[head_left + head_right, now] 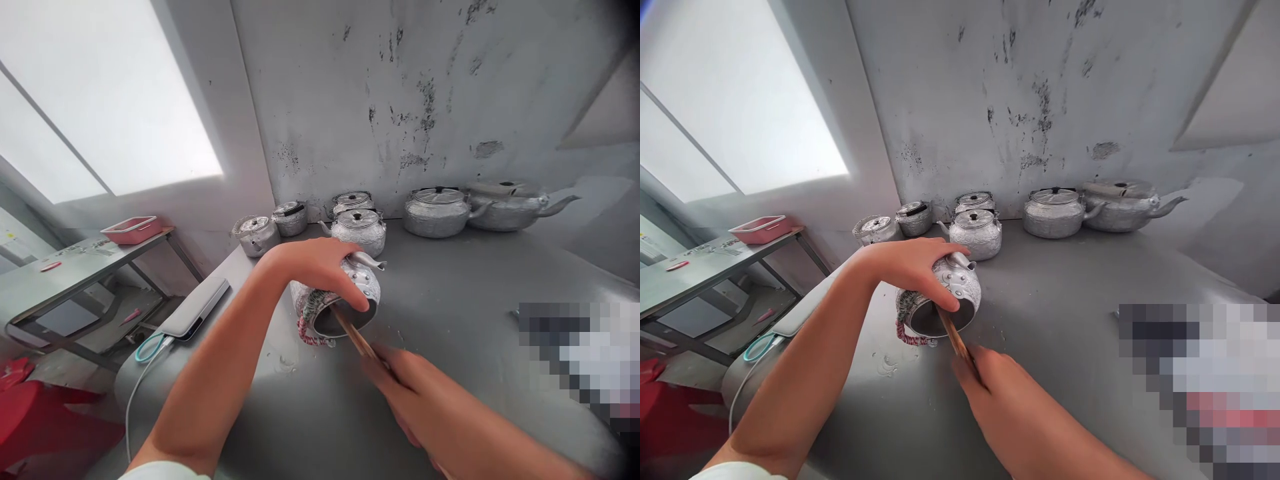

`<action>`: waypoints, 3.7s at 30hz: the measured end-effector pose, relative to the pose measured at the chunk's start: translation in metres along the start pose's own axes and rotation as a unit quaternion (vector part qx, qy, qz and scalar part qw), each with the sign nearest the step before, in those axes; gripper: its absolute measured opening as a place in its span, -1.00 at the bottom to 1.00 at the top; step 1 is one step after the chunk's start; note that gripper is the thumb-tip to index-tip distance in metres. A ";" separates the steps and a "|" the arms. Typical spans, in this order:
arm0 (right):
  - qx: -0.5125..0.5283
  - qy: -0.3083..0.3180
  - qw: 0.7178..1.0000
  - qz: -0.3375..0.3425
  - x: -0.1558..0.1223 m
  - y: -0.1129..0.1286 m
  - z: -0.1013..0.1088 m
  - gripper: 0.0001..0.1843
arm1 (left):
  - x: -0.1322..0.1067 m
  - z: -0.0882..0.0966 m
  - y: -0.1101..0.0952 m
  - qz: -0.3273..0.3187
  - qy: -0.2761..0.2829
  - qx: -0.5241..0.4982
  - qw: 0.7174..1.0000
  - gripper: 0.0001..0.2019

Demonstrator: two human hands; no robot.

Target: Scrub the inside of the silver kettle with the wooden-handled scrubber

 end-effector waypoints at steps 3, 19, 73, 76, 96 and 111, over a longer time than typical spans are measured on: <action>0.022 -0.007 1.000 -0.009 0.002 -0.004 0.000 -0.46 | 0.001 0.000 0.000 -0.005 0.001 -0.002 1.000 0.04; 0.048 -0.004 0.999 -0.003 0.011 -0.009 -0.001 -0.37 | 0.002 -0.001 0.003 0.008 -0.003 -0.002 1.000 0.05; 0.139 -0.008 0.990 0.034 0.008 0.002 -0.012 -0.44 | -0.006 0.000 0.025 -0.013 0.007 -0.038 0.999 0.04; 0.141 -0.008 0.990 0.016 0.004 0.000 -0.015 -0.41 | -0.008 -0.001 0.028 -0.010 0.008 -0.046 0.999 0.02; 0.091 0.000 0.996 -0.007 0.002 -0.002 -0.013 -0.40 | 0.005 0.010 0.007 0.001 0.072 0.011 0.997 0.06; 0.112 -0.031 0.993 -0.020 0.004 0.006 -0.007 -0.45 | 0.009 0.007 0.009 -0.039 0.050 -0.017 0.998 -0.10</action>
Point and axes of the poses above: each hand's wrist, its own x-axis towards the middle knuckle, its own z-axis out of the back of the hand, y = z × x, the point moved 6 cm from there along x, towards the middle knuckle, and after that the axes turned 14 degrees about z, right-handed, at the moved point
